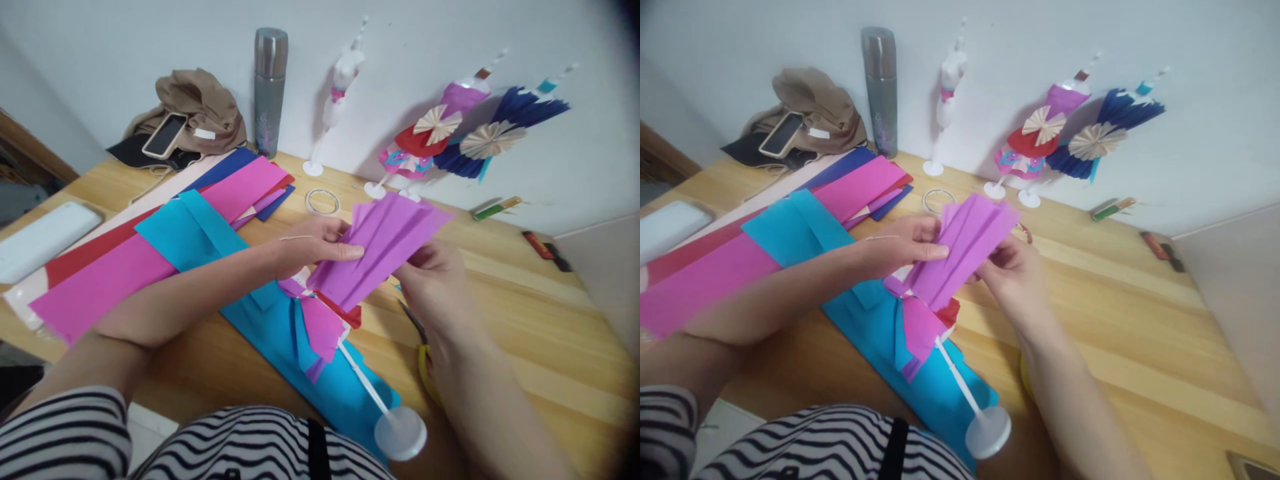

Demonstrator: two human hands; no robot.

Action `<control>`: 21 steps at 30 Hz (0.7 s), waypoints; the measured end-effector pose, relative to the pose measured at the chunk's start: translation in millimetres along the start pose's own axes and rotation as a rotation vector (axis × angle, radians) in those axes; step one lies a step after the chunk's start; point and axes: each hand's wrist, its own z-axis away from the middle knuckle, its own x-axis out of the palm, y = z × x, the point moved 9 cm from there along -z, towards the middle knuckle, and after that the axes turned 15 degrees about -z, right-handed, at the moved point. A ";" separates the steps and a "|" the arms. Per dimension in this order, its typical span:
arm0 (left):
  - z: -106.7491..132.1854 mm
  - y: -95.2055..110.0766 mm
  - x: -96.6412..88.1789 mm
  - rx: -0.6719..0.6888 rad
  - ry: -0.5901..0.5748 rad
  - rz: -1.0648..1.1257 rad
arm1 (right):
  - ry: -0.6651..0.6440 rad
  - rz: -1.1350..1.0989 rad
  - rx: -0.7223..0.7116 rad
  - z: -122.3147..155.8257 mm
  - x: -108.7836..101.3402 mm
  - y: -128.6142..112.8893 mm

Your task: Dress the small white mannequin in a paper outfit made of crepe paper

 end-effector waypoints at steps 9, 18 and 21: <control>3.7 5.0 -13.7 0.042 0.149 -0.095 | -0.053 -0.185 0.034 -1.2 1.7 5.6; -1.6 -1.9 -12.7 0.017 0.101 0.194 | 0.055 0.006 0.013 -6.9 -10.0 11.4; -3.7 0.4 -16.1 0.052 0.114 0.287 | 0.090 0.008 -0.011 -10.5 -18.5 12.3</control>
